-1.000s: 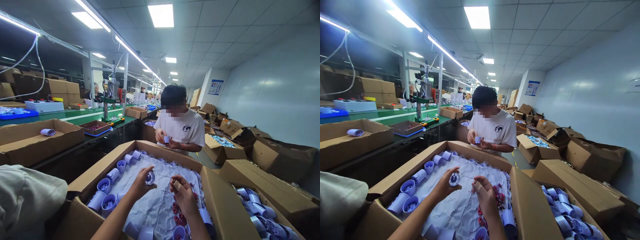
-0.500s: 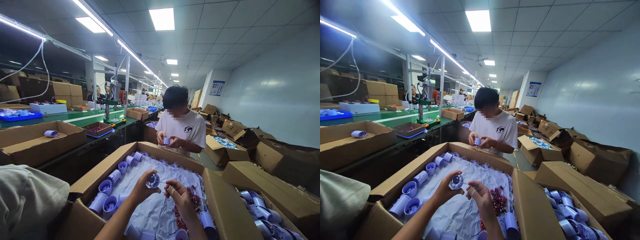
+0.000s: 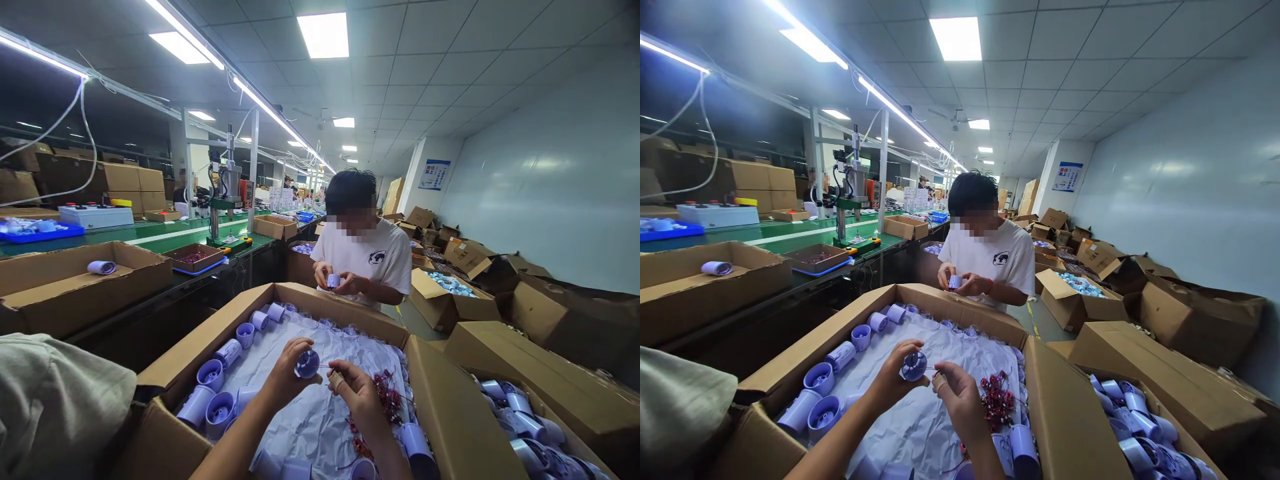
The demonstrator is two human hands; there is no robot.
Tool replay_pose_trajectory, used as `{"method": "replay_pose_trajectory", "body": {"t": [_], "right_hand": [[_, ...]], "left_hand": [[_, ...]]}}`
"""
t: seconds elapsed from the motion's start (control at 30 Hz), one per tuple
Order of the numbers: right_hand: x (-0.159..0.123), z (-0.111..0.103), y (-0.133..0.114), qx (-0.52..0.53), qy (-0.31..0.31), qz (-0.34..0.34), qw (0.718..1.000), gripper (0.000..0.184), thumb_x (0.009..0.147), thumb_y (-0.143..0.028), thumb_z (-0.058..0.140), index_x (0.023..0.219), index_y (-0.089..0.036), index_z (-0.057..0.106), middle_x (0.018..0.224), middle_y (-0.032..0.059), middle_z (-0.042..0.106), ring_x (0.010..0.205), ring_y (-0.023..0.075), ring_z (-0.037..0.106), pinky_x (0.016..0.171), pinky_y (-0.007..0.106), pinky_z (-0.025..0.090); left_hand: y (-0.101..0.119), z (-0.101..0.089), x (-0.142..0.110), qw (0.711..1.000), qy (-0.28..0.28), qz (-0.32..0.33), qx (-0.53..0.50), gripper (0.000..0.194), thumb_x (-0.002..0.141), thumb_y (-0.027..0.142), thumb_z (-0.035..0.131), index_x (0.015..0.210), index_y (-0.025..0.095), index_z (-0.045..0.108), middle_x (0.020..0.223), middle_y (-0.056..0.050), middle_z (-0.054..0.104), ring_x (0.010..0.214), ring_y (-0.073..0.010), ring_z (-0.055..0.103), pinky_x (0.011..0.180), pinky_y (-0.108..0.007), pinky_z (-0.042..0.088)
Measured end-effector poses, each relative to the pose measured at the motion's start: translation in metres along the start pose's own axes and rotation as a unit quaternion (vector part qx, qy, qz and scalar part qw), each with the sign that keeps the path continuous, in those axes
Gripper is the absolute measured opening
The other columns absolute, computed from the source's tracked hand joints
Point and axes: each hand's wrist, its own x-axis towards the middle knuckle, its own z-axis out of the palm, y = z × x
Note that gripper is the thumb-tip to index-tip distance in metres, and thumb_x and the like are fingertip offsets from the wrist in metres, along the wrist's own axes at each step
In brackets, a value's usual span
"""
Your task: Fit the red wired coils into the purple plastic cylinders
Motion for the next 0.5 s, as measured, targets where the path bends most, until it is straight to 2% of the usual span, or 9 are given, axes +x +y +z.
{"method": "replay_pose_trajectory", "body": {"t": [0.27,0.5], "right_hand": [[0.0009,0.0001,-0.0017,-0.028,0.030,-0.015,0.999,0.039,0.066,-0.049,0.071,0.089,-0.018,0.070,0.080,0.0052,0.069,0.071,0.0175,0.060,0.066,0.029,0.050],[-0.0009,0.0038,-0.0026,-0.089,0.045,-0.041,0.994,0.039,0.070,-0.049,0.066,0.091,-0.017,0.068,0.082,0.0072,0.070,0.079,0.0221,0.065,0.072,0.033,0.053]], "left_hand": [[0.0026,0.0003,0.0018,0.995,0.050,0.079,0.016,0.048,0.066,0.041,0.076,0.103,0.025,0.050,0.104,-0.009,0.062,0.100,-0.0235,0.059,0.084,-0.040,0.053],[0.0046,0.0000,0.0008,0.997,0.021,0.052,0.049,0.042,0.067,0.038,0.076,0.098,0.023,0.053,0.102,-0.009,0.065,0.102,-0.0244,0.059,0.085,-0.039,0.052]]}}
